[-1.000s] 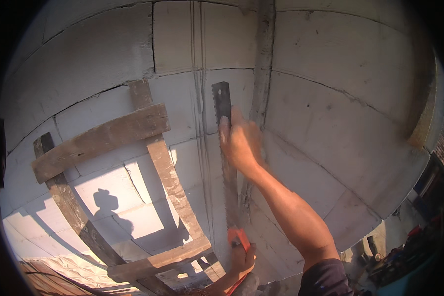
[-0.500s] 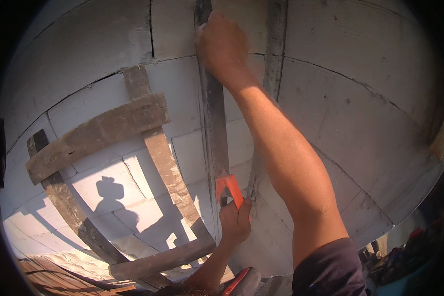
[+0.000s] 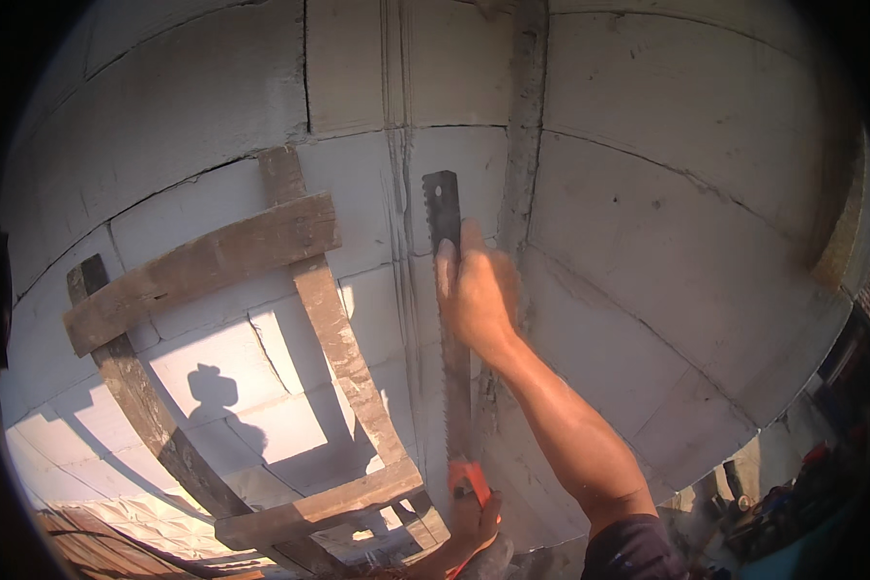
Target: The person saws a groove into a concrete block wall using a hand saw, then removes a small piece of wood from the gap.
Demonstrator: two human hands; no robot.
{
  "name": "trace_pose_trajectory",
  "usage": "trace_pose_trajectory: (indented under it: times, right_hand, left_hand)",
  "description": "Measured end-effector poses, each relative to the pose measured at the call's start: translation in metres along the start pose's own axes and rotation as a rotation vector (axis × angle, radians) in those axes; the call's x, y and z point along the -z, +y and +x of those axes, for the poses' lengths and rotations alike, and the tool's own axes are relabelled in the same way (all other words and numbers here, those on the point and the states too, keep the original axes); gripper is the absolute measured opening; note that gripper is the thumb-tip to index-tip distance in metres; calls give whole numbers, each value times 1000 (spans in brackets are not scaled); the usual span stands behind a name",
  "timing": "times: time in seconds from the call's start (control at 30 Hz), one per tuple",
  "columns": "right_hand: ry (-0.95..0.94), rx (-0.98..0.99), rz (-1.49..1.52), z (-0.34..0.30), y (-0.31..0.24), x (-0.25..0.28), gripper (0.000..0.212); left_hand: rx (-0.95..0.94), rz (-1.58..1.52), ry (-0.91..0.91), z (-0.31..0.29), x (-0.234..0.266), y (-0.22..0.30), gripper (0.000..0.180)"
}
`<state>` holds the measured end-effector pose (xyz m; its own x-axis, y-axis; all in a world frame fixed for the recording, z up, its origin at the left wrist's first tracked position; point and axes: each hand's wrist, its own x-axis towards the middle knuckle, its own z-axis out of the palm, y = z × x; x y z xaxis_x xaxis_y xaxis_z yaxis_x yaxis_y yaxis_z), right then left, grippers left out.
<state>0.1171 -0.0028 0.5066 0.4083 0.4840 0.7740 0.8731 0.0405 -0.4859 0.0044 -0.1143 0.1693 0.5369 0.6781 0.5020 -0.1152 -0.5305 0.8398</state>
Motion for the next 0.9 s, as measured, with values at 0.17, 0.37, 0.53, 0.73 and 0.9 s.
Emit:
trace_pose_trajectory:
  times: [0.17, 0.37, 0.53, 0.73, 0.9]
  right_hand:
    - [506, 506, -292, 209, -84, 63, 25]
    - [413, 360, -263, 232, -94, 29, 26]
    - [10, 44, -230, 82, -38, -36, 22]
    - [-338, -135, -137, -111, 87, -90, 26]
    - [-230, -198, -130, -79, 36, -23, 16]
  left_hand:
    - [-219, -154, 181, 187, 41, 137, 38]
    - [-83, -158, 155, 220, 39, 141, 40]
    - [132, 58, 118, 89, 22, 37, 37]
    - [249, 19, -88, -72, -9, -36, 35]
    - [169, -77, -133, -64, -15, -23, 34]
